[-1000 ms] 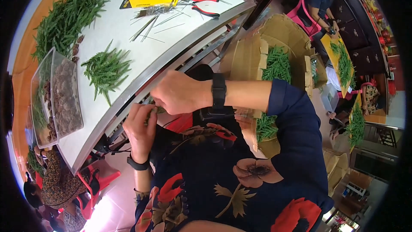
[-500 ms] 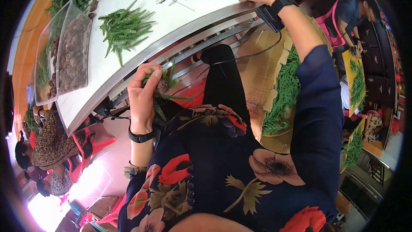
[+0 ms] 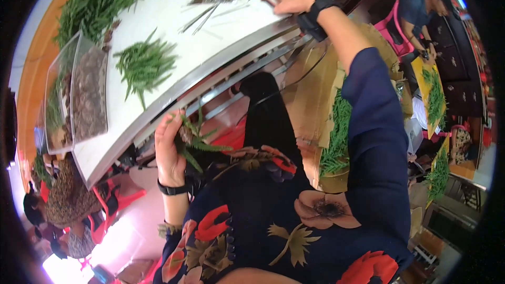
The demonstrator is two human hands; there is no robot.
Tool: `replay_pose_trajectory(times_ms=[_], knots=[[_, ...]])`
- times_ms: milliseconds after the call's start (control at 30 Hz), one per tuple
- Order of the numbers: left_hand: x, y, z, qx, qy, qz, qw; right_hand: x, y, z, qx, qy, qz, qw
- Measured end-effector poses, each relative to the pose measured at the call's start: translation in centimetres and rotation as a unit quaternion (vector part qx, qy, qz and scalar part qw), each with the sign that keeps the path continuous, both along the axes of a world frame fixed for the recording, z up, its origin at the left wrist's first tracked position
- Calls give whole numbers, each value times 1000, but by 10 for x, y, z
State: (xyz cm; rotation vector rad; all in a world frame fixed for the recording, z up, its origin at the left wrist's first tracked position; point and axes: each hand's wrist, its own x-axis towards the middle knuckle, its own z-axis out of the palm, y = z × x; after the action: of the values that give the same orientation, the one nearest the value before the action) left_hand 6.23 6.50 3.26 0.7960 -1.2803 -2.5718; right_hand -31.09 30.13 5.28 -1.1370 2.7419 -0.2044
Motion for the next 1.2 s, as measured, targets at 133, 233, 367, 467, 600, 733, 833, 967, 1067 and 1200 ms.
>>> replay_pose_trajectory(times_ms=[133,233,367,467,600,733,833,967,1067,1200], knots=[[3,3,-1,10,-5,10,1000,15,-13,-6,51,58,-26,997],[5,3,-1,8,3,6,1000,20,-15,-12,63,97,-47,992],[5,1,-5,-9,5,-6,1000,24,-15,-16,39,144,-61,987],[7,-2,-8,-26,-6,-3,1000,33,-23,-19,25,165,-60,984],[1,-3,-3,-52,-16,-12,998,57,-18,4,-64,216,-60,972],[-7,-1,0,-79,1,3,997,136,-36,29,-302,-28,44,952],[-9,-2,0,-28,45,-30,998,181,-45,21,-285,-161,106,939],[-7,-4,-1,79,107,-80,988,203,-54,1,-288,-146,232,918],[-4,-2,-3,122,110,-82,983,208,-60,-3,-284,-151,254,912],[-1,1,-2,140,89,-70,984,209,-68,-3,-300,-146,279,901]])
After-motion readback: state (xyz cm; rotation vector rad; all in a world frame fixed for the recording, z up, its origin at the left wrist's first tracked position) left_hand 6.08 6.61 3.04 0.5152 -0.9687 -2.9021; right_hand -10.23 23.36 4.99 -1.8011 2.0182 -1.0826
